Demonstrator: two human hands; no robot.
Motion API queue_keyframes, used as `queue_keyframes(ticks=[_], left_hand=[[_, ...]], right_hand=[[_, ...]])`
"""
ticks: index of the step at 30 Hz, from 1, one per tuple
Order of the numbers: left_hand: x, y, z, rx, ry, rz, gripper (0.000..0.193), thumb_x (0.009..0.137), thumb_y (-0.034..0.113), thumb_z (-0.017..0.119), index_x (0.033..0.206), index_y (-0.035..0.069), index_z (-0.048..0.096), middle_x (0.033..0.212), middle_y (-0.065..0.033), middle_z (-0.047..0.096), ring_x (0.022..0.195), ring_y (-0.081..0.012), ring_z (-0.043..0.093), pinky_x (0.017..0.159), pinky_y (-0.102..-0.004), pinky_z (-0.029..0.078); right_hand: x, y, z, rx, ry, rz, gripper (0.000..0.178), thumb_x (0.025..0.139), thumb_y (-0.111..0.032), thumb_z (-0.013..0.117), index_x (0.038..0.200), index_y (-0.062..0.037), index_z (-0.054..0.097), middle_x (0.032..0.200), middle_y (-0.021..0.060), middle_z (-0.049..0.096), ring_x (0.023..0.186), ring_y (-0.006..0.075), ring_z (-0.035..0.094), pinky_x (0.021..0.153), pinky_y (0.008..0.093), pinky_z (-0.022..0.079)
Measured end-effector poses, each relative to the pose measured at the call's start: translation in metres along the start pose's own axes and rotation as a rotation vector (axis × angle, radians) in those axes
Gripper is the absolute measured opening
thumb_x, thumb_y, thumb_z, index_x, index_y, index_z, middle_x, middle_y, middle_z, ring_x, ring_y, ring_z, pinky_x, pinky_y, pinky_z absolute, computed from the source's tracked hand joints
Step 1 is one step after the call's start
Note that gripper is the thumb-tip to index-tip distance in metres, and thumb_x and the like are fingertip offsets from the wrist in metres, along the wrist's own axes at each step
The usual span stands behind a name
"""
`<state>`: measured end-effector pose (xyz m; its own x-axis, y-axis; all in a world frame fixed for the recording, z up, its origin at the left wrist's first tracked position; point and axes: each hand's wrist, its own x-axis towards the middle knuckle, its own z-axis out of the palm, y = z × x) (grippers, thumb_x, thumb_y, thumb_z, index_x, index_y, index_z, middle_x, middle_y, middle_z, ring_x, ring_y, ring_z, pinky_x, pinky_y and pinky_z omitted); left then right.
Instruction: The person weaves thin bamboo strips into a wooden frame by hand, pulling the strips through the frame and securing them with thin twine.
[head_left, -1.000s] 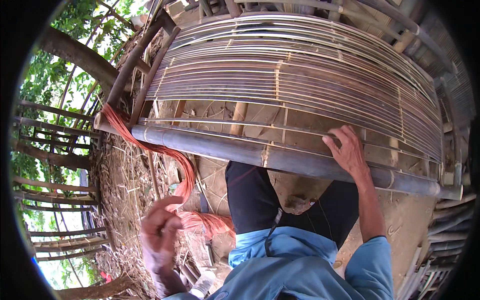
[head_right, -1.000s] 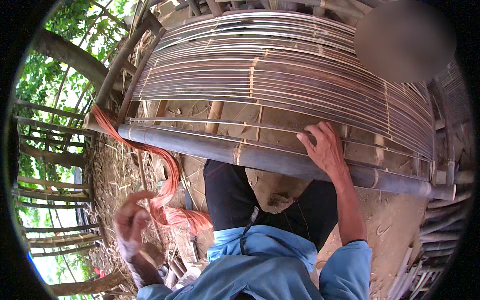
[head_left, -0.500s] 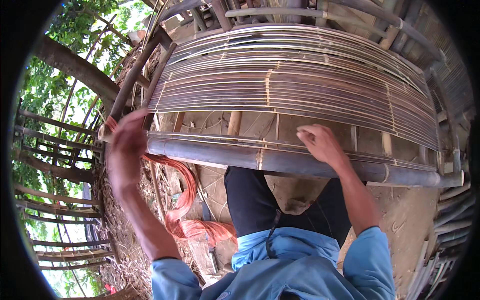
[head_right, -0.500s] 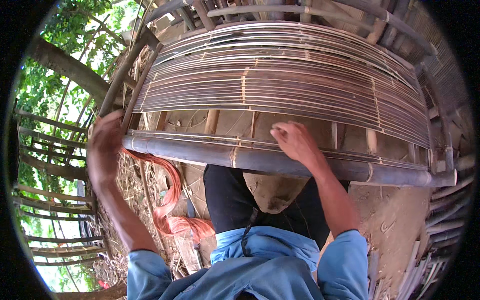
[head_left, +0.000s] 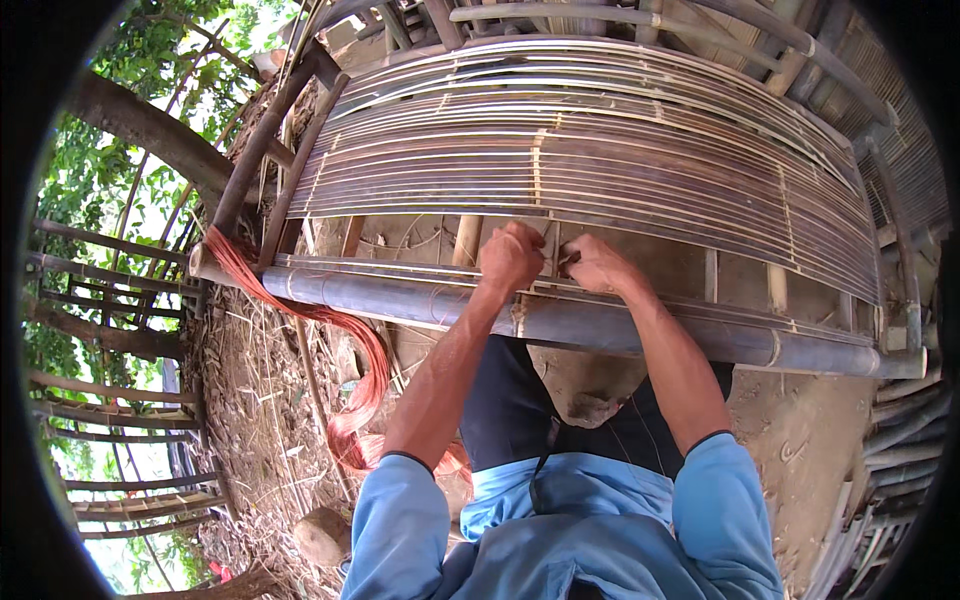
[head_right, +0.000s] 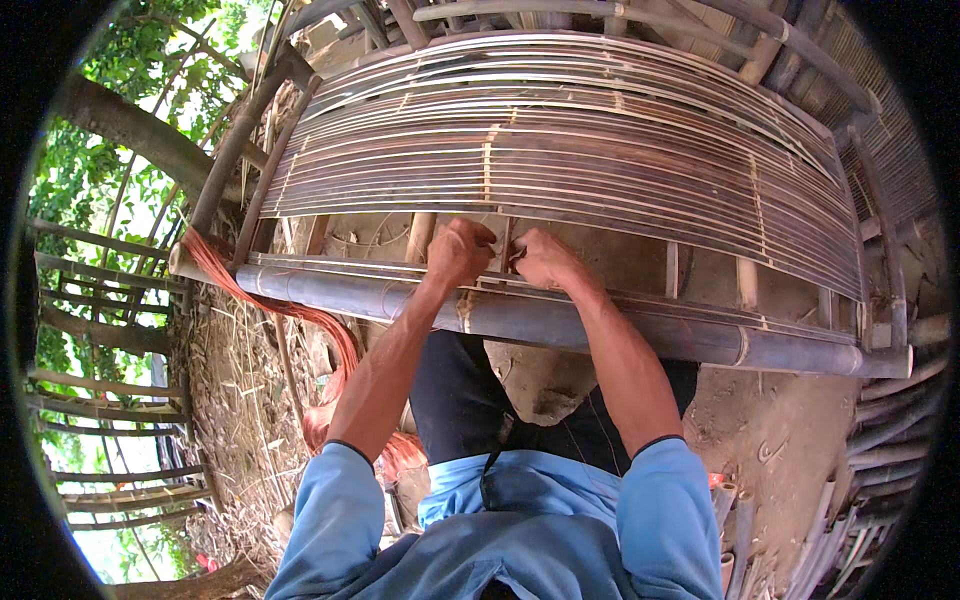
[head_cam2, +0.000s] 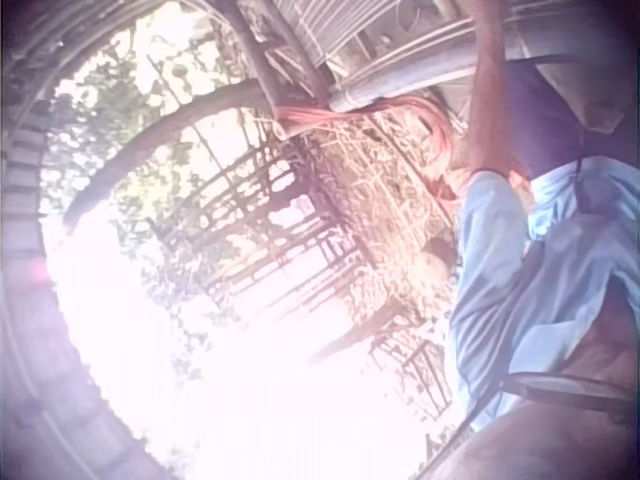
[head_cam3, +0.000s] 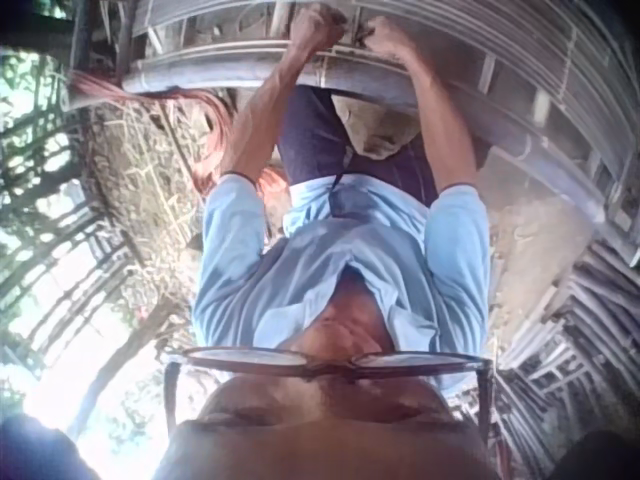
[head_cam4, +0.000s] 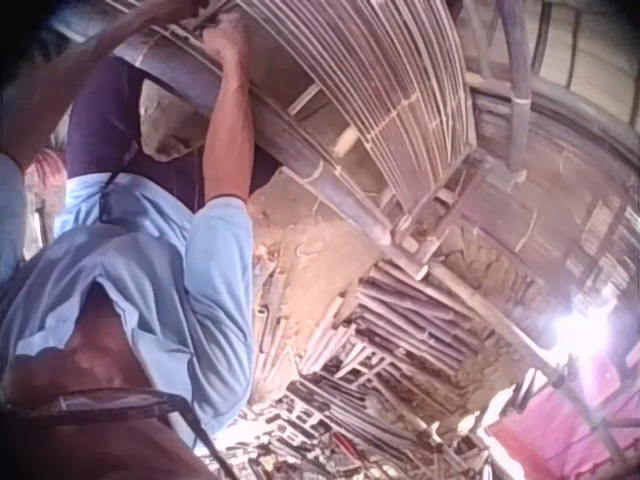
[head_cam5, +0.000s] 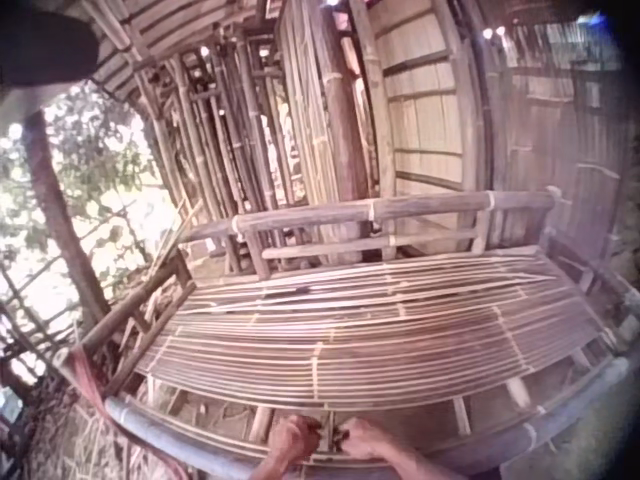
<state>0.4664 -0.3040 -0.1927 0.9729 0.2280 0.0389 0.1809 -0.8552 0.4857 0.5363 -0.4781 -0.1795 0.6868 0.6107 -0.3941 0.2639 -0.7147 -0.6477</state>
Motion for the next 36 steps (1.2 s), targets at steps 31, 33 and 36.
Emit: queue_keyframes(ticks=[31,33,36], left_hand=[[-0.17,-0.119,-0.259,0.56,0.574,0.002,0.031,0.082,0.001,0.068,0.107,0.015,0.078,0.096,-0.009,0.077,0.087,-0.0207,0.068,0.084,-0.035,0.057],[-0.222,-0.153,-0.307,0.712,0.637,-0.072,0.032,0.084,0.009,0.07,0.113,0.019,0.077,0.103,-0.0093,0.077,0.091,-0.0247,0.069,0.082,-0.0395,0.058],[-0.333,-0.24,-0.376,0.757,0.659,-0.506,0.027,0.092,0.022,0.062,0.115,0.022,0.076,0.103,-0.0122,0.076,0.086,-0.0274,0.071,0.073,-0.0423,0.057]], right_hand=[[-0.057,0.014,-0.06,0.557,0.717,-0.467,0.018,0.1,-0.016,0.065,0.099,0.0005,0.07,0.073,0.0006,0.062,0.066,0.0069,0.051,0.06,0.0275,0.044],[-0.057,0.023,-0.07,0.402,0.763,-0.35,0.017,0.099,-0.016,0.065,0.098,-0.0004,0.071,0.071,-0.0011,0.058,0.065,0.0062,0.048,0.058,0.0263,0.04],[-0.064,0.007,-0.077,0.367,0.706,-0.29,0.018,0.099,-0.018,0.066,0.097,-0.0006,0.071,0.071,-0.0007,0.057,0.065,0.0066,0.049,0.059,0.0264,0.04]])
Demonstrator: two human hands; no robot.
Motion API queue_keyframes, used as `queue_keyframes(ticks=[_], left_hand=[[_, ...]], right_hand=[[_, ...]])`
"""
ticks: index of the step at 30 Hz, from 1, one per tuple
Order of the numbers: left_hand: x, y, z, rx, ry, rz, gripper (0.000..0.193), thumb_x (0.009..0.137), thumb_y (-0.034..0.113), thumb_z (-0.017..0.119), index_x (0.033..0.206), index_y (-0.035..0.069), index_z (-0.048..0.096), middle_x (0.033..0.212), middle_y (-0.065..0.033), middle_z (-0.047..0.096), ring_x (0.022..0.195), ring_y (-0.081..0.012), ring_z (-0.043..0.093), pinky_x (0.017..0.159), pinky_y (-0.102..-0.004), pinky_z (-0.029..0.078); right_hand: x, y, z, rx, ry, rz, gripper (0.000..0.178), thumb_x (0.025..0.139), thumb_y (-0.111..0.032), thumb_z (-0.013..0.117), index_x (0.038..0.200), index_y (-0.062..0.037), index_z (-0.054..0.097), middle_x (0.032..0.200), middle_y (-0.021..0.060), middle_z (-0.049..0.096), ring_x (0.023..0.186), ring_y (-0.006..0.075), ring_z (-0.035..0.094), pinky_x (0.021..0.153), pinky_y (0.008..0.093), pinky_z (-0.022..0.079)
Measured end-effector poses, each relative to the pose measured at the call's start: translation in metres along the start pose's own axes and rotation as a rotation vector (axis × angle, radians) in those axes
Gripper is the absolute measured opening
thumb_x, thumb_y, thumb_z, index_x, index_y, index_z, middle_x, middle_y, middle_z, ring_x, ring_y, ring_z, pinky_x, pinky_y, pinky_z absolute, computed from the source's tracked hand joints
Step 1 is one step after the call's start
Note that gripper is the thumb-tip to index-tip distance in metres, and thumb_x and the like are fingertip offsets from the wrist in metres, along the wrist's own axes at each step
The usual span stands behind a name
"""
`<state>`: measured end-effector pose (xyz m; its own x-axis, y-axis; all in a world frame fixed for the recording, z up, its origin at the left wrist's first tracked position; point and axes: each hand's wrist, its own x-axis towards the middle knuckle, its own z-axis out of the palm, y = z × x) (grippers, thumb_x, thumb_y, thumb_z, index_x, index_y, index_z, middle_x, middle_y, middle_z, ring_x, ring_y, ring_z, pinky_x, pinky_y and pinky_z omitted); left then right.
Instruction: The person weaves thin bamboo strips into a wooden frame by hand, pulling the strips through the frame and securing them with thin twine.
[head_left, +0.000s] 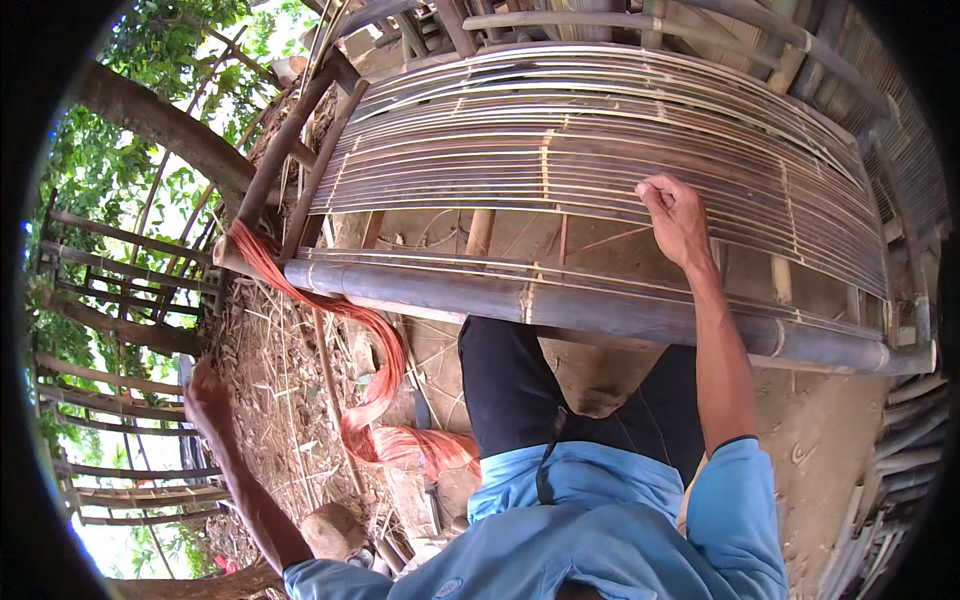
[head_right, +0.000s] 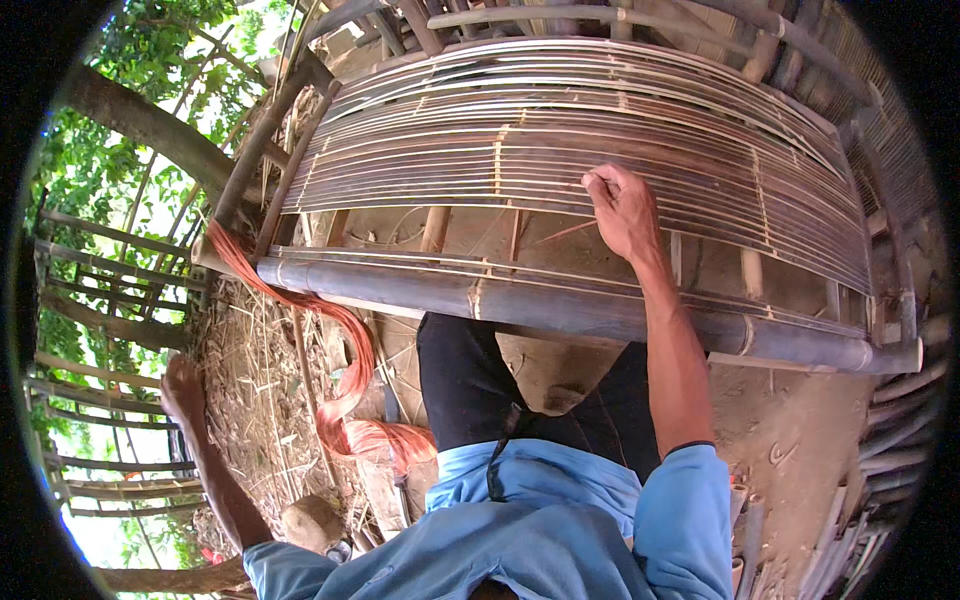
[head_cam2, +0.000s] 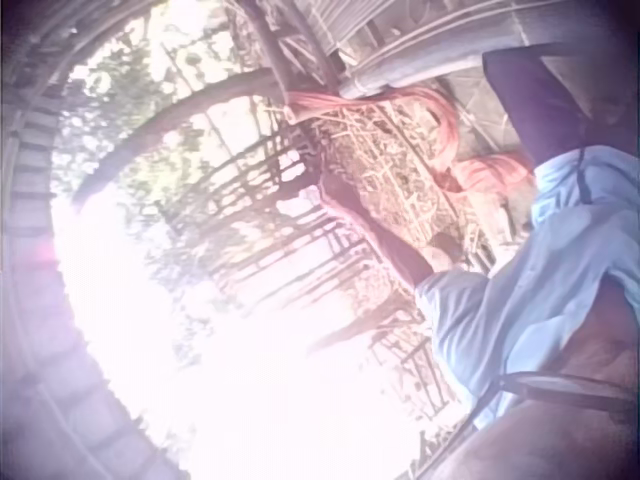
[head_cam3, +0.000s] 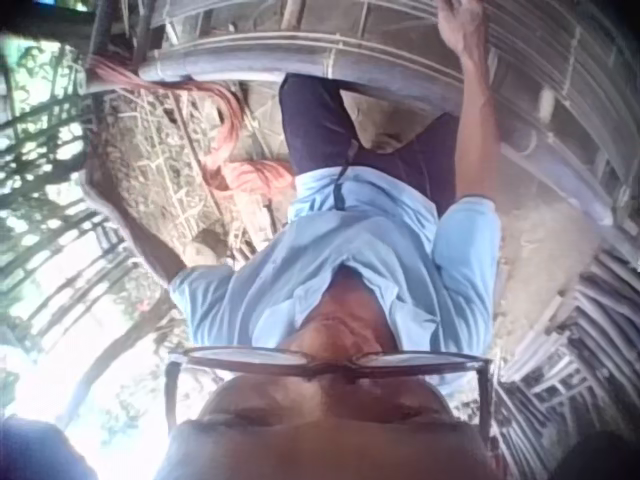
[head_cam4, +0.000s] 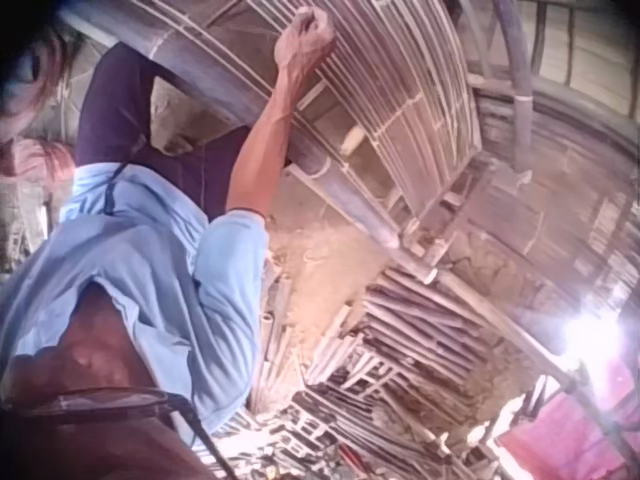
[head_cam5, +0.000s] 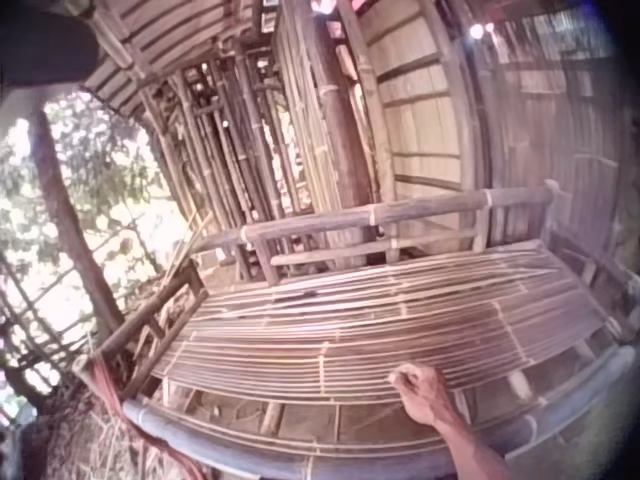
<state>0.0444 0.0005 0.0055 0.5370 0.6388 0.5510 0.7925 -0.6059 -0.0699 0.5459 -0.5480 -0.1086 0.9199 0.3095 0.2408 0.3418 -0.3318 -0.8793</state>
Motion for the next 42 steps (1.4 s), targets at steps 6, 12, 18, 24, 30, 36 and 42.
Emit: queue_keyframes(ticks=[6,12,18,24,30,36,42], left_hand=[[-0.061,-0.199,0.005,0.253,-0.375,-0.51,0.073,0.078,0.027,0.075,0.146,0.013,0.05,0.134,-0.0163,0.065,0.097,-0.0304,0.07,0.077,-0.049,0.056],[-0.039,-0.072,0.015,-0.453,-0.987,-0.171,0.114,0.055,0.02,0.096,0.152,0.002,0.04,0.104,-0.0153,0.069,0.084,-0.0208,0.068,0.079,-0.0345,0.059],[0.017,0.191,0.013,-0.836,-0.996,0.228,0.067,0.085,0.018,0.081,0.141,-0.002,0.052,0.085,-0.0062,0.069,0.077,-0.0128,0.067,0.059,-0.0269,0.053],[-0.092,0.467,0.007,-1.076,-1.519,0.513,0.048,0.092,0.036,0.077,0.122,-0.001,0.066,0.072,-0.004,0.066,0.064,-0.0093,0.064,0.055,-0.0235,0.053],[-0.221,0.603,-0.021,-1.09,-1.674,0.72,0.056,0.098,0.05,0.066,0.119,-0.001,0.068,0.083,-0.008,0.07,0.079,-0.0143,0.067,0.071,-0.03,0.053],[-0.215,0.627,-0.042,-1.444,-1.96,-0.026,0.039,0.1,0.036,0.066,0.111,-0.002,0.066,0.06,0.0026,0.051,0.05,-0.0101,0.05,0.048,-0.0265,0.041],[-0.102,0.534,-0.061,-1.479,-1.461,-0.016,0.025,0.099,0.026,0.067,0.083,0.006,0.066,0.055,0.0101,0.037,0.043,-0.001,0.03,0.037,-0.0216,0.019]], right_hand=[[-0.017,-0.008,-0.009,-0.191,-0.056,-0.261,0.025,0.097,-0.024,0.069,0.113,-0.0049,0.07,0.1,0.0105,0.068,0.088,0.0203,0.066,0.079,0.0328,0.053],[-0.098,0.011,-0.09,-0.417,0.392,-0.041,0.026,0.091,-0.026,0.075,0.102,-0.0054,0.064,0.093,0.0113,0.065,0.079,0.03,0.063,0.073,0.0414,0.052],[-0.211,0.038,-0.121,-0.578,0.531,0.313,0.038,0.085,-0.037,0.079,0.098,-0.0055,0.061,0.084,0.0116,0.064,0.076,0.0347,0.065,0.069,0.046,0.052],[-0.256,0.054,-0.105,-0.749,0.494,0.4,0.044,0.085,-0.042,0.076,0.107,-0.0082,0.06,0.089,0.0144,0.068,0.082,0.0395,0.069,0.071,0.0502,0.054],[-0.258,0.047,-0.092,-0.476,0.103,0.242,0.02,0.088,-0.028,0.07,0.091,-0.0088,0.067,0.086,0.0148,0.068,0.086,0.0377,0.068,0.071,0.0495,0.055],[-0.252,-0.012,-0.099,-0.054,-0.454,0.098,0.015,0.088,-0.028,0.07,0.088,-0.0136,0.074,0.087,0.011,0.072,0.085,0.0335,0.069,0.075,0.0438,0.056],[-0.173,0.061,-0.209,-0.306,0.329,0.06,0.023,0.087,-0.031,0.075,0.097,-0.0102,0.074,0.092,0.0122,0.068,0.088,0.0337,0.066,0.08,0.0428,0.054]])
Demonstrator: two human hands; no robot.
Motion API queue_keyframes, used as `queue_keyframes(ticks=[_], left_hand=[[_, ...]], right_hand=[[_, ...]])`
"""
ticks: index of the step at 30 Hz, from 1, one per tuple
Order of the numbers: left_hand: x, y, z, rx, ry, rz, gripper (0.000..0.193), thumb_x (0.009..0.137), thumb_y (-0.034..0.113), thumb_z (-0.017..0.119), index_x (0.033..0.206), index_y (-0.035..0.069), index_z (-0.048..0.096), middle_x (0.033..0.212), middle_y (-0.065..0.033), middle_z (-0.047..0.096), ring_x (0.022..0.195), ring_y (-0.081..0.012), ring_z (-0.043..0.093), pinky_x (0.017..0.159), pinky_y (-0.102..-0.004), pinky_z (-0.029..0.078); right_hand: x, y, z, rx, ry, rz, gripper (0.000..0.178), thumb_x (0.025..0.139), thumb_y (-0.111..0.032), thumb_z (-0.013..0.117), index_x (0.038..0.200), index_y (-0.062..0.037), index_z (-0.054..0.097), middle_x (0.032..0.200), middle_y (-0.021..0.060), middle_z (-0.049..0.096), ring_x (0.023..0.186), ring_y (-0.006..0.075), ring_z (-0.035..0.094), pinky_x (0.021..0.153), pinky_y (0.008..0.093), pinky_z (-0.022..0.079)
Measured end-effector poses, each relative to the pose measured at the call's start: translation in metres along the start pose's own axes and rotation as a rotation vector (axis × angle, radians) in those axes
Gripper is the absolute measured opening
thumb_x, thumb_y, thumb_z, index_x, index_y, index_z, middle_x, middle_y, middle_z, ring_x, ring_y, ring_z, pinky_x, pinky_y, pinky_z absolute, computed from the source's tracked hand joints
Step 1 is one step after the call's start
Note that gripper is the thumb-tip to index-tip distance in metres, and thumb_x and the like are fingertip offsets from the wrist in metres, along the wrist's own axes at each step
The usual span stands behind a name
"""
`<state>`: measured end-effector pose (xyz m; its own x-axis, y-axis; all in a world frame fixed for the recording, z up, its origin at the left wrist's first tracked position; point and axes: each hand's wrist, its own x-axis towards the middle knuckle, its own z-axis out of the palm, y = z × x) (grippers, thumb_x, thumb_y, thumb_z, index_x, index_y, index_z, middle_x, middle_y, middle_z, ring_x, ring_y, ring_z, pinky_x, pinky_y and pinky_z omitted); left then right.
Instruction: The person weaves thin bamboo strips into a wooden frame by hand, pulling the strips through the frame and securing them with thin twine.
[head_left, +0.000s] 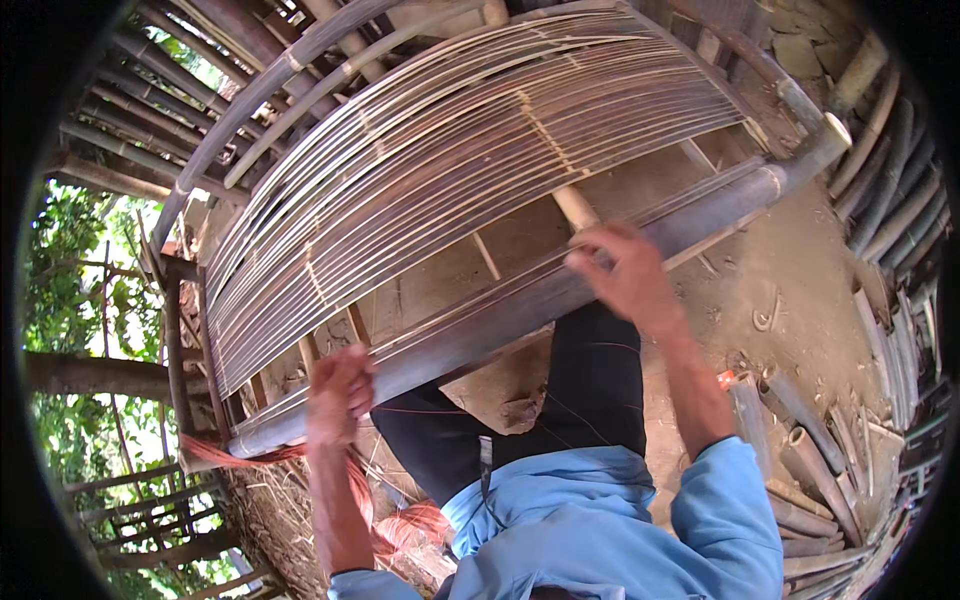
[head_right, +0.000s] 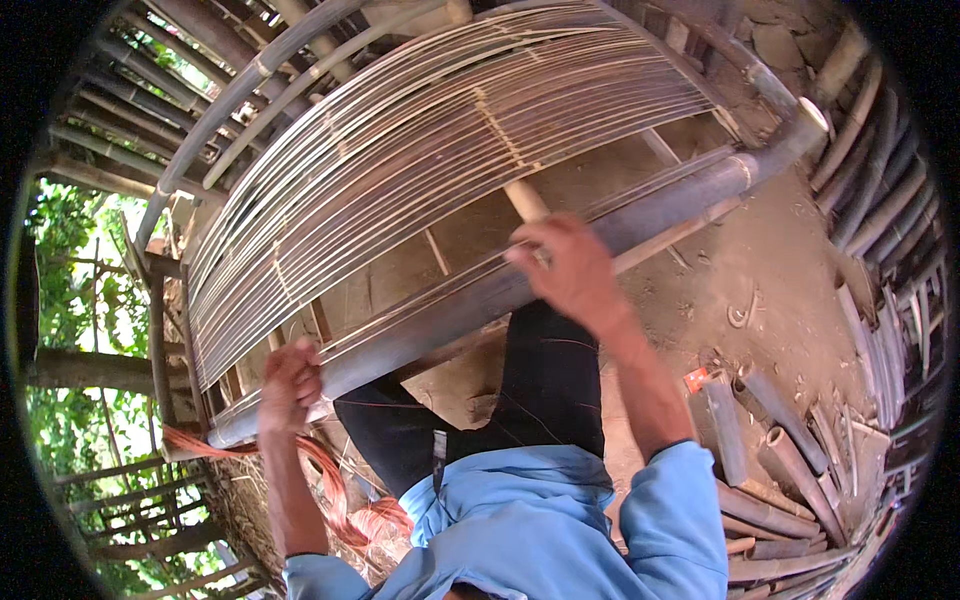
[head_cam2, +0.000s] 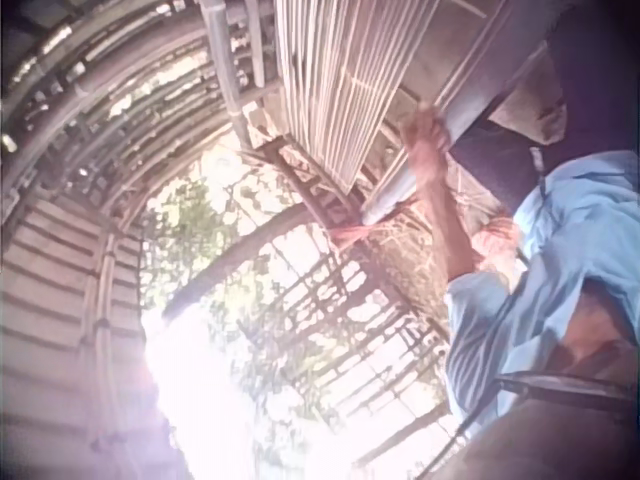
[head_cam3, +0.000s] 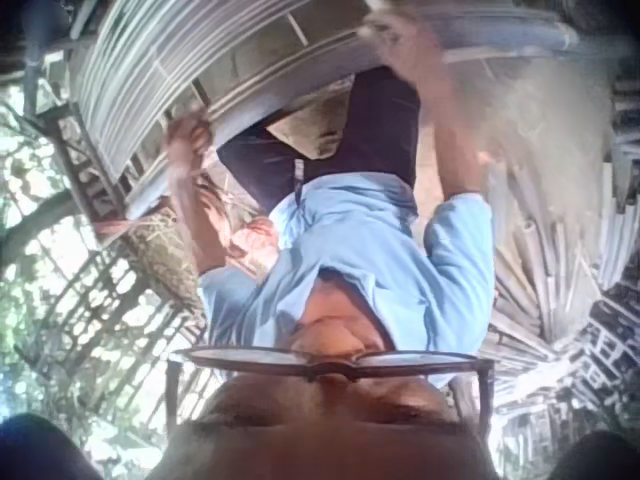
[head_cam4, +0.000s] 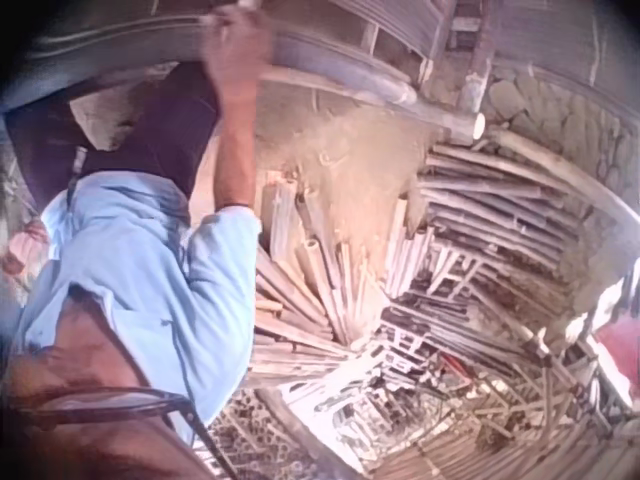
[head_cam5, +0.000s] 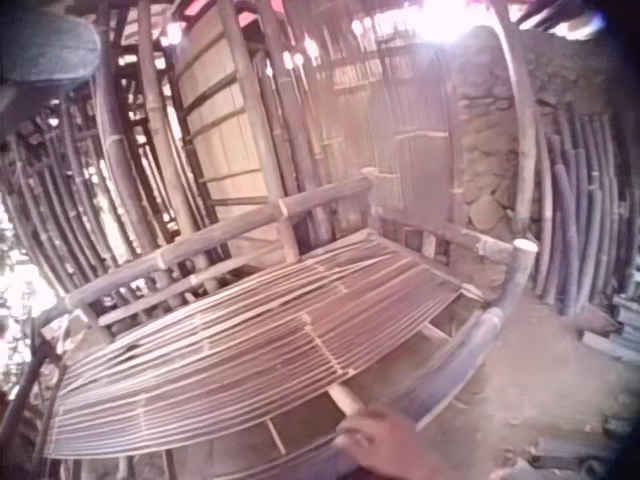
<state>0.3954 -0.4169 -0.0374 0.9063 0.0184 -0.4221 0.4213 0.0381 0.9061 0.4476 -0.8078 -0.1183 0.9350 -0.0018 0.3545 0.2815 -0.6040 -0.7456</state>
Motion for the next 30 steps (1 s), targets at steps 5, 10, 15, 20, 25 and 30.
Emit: queue_keyframes(ticks=[5,10,15,20,25,30], left_hand=[[-0.056,0.047,-0.078,-0.012,0.188,0.453,0.024,0.092,0.027,0.067,0.078,0.008,0.064,0.074,-0.0054,0.061,0.068,-0.0207,0.064,0.065,-0.0372,0.054],[-0.064,0.084,-0.094,-0.723,0.476,0.658,0.019,0.1,0.014,0.061,0.085,0.003,0.055,0.119,-0.0231,0.062,0.092,-0.0247,0.065,0.09,-0.037,0.056],[-0.033,0.066,-0.089,-0.104,0.301,0.563,0.022,0.103,0.017,0.052,0.109,0.006,0.07,0.072,0.0021,0.054,0.05,-0.0037,0.029,0.04,-0.0192,0.022],[0.058,-0.002,0.016,0.896,0.182,0.69,0.03,0.089,-0.003,0.063,0.113,0.009,0.076,0.097,-0.0091,0.073,0.065,-0.0137,0.059,0.057,-0.0291,0.047],[0.104,-0.058,0.086,1.02,0.266,0.703,0.016,0.083,0.005,0.07,0.099,0.007,0.066,0.09,-0.0123,0.075,0.073,-0.034,0.072,0.063,-0.0411,0.056],[0.126,-0.077,0.135,1.05,0.305,0.459,0.042,0.08,0.006,0.066,0.118,0.006,0.049,0.097,-0.0172,0.075,0.084,-0.0433,0.071,0.074,-0.056,0.055]], right_hand=[[0.037,0.07,-0.035,-0.367,0.018,-0.133,0.031,0.084,-0.035,0.078,0.099,-0.0081,0.074,0.104,0.0141,0.06,0.099,0.0355,0.059,0.085,0.0465,0.051],[0.043,0.108,-0.068,-0.492,-0.186,0.027,0.036,0.087,-0.036,0.077,0.096,-0.0025,0.072,0.109,0.0156,0.055,0.109,0.0357,0.051,0.094,0.0451,0.045],[0.068,0.107,-0.039,-0.452,-0.131,0.01,0.031,0.089,-0.033,0.076,0.095,-0.0022,0.071,0.112,0.0153,0.051,0.109,0.0358,0.051,0.093,0.0445,0.044],[0.078,0.082,-0.016,-0.389,0.154,-0.058,0.022,0.089,-0.026,0.075,0.092,-0.0049,0.071,0.108,0.0151,0.053,0.103,0.036,0.057,0.085,0.0455,0.048],[0.063,0.015,0.035,-0.187,-0.352,-0.098,0.017,0.088,-0.024,0.07,0.092,-0.0074,0.072,0.083,0.0161,0.069,0.081,0.0404,0.066,0.077,0.0497,0.053],[0.057,0.022,0.077,-0.343,-0.582,-0.015,0.022,0.092,-0.025,0.06,0.09,-0.0061,0.072,0.089,0.0224,0.071,0.087,0.0438,0.069,0.079,0.0517,0.055]])
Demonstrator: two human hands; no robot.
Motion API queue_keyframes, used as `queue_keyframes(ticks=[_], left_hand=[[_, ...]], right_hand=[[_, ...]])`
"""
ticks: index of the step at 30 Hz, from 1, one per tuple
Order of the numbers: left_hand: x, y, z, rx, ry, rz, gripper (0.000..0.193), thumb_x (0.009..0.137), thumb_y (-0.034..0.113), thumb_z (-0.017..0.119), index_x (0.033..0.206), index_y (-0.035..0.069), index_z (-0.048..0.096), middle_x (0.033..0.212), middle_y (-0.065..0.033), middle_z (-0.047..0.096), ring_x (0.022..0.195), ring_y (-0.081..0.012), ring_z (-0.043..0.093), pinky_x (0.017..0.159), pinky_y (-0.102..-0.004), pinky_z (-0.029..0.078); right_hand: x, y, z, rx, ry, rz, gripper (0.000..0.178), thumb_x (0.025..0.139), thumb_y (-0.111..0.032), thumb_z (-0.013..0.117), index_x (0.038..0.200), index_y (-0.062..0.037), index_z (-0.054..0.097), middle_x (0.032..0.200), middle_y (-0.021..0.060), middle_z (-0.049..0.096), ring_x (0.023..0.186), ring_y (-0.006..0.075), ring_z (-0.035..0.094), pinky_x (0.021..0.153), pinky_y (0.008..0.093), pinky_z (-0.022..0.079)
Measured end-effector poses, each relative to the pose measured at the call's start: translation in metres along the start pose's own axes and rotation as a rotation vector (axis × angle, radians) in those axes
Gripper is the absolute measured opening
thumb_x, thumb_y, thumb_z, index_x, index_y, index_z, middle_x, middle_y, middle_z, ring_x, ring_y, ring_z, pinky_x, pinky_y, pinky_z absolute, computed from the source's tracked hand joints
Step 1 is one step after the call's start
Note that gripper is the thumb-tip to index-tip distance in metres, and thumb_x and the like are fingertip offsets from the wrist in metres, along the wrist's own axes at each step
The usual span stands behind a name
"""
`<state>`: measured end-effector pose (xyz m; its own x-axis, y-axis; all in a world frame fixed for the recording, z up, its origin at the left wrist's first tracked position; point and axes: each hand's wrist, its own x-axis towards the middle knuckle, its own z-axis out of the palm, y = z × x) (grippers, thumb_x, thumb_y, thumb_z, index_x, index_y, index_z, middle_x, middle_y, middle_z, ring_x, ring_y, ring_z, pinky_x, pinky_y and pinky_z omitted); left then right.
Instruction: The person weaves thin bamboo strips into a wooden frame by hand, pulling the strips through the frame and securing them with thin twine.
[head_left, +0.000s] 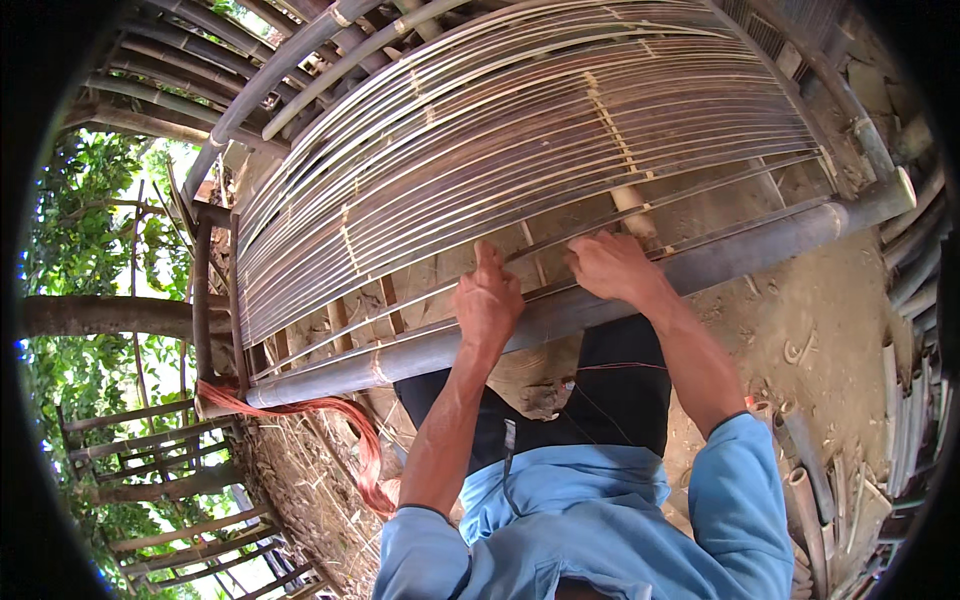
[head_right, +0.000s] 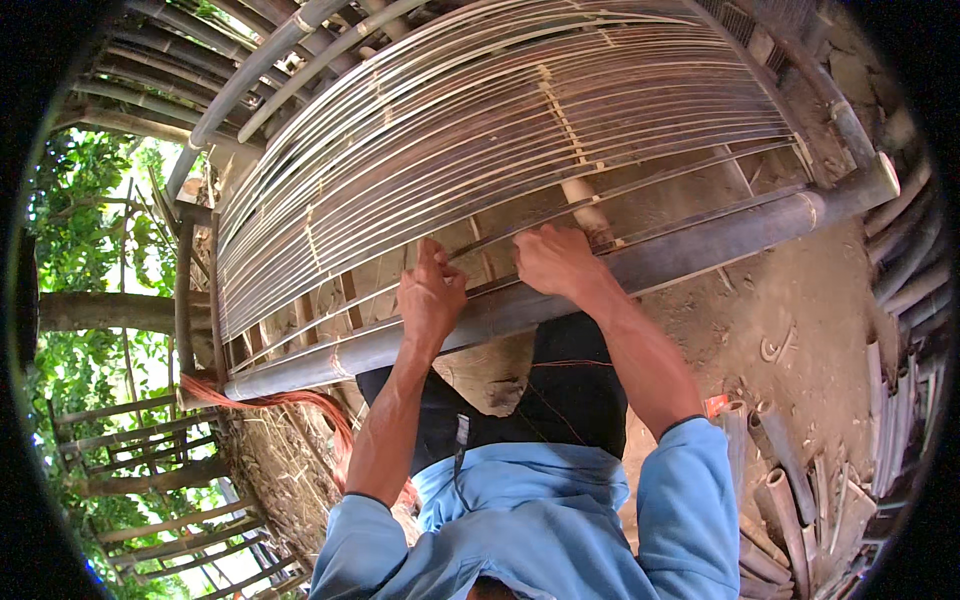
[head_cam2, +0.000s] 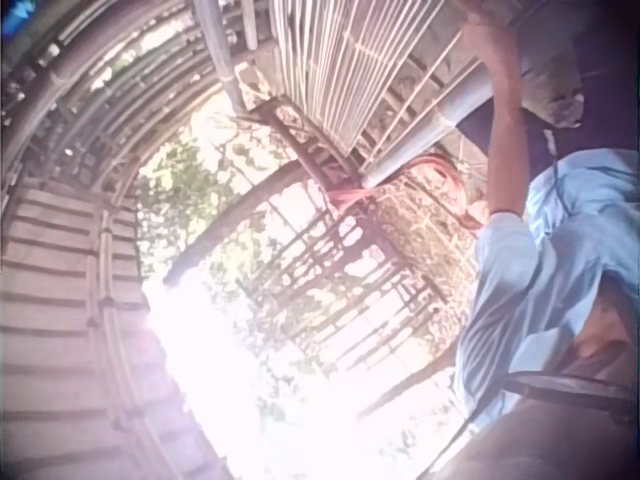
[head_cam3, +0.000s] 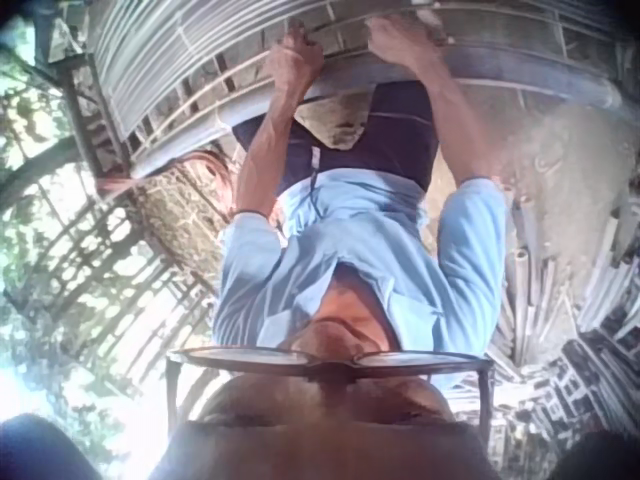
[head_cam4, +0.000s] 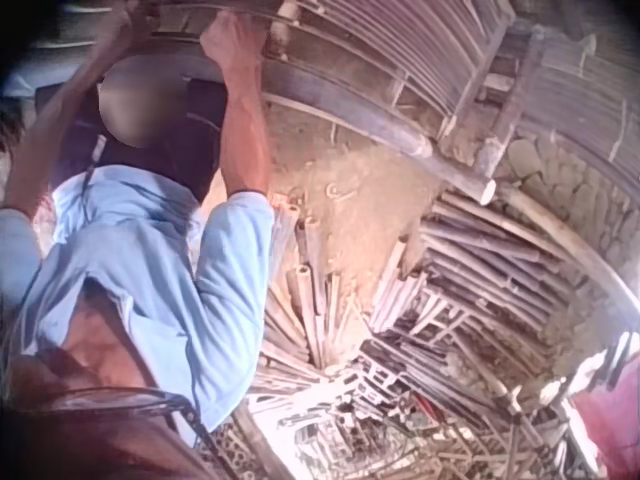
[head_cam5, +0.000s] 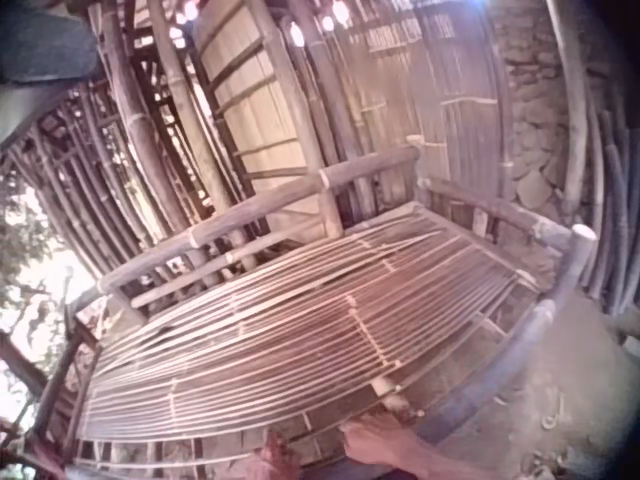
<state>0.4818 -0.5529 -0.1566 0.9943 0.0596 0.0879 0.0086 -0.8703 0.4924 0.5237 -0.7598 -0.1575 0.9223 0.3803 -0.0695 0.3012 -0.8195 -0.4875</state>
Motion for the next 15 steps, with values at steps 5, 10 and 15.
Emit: queue_keyframes(ticks=[5,10,15], left_hand=[[0.013,0.008,0.018,-0.051,0.022,-0.021,0.047,0.077,0.006,0.067,0.12,0.006,0.048,0.099,-0.0193,0.074,0.088,-0.0475,0.069,0.075,-0.0564,0.054],[0.014,0.014,0.016,-0.03,0.021,-0.055,0.055,0.076,0.008,0.07,0.125,0.006,0.046,0.098,-0.0205,0.074,0.088,-0.049,0.067,0.076,-0.0574,0.053],[0.024,-0.011,-0.019,-0.116,-0.255,0.006,0.053,0.079,0.009,0.07,0.127,0.005,0.046,0.098,-0.0199,0.073,0.072,-0.0314,0.069,0.058,-0.0444,0.053]], right_hand=[[0.03,-0.023,0.011,-0.013,-0.409,0.106,0.025,0.085,-0.021,0.061,0.093,-0.0011,0.073,0.101,0.025,0.073,0.095,0.0423,0.071,0.081,0.0519,0.057],[0.025,-0.028,0.015,0.008,-0.258,0.112,0.026,0.083,-0.023,0.064,0.092,-0.0002,0.073,0.095,0.0229,0.073,0.091,0.0413,0.071,0.079,0.0513,0.058],[-0.003,-0.016,0.002,0.039,-0.003,0.077,0.022,0.085,-0.021,0.064,0.089,-0.0011,0.072,0.092,0.0215,0.072,0.088,0.0434,0.069,0.076,0.0483,0.056]])
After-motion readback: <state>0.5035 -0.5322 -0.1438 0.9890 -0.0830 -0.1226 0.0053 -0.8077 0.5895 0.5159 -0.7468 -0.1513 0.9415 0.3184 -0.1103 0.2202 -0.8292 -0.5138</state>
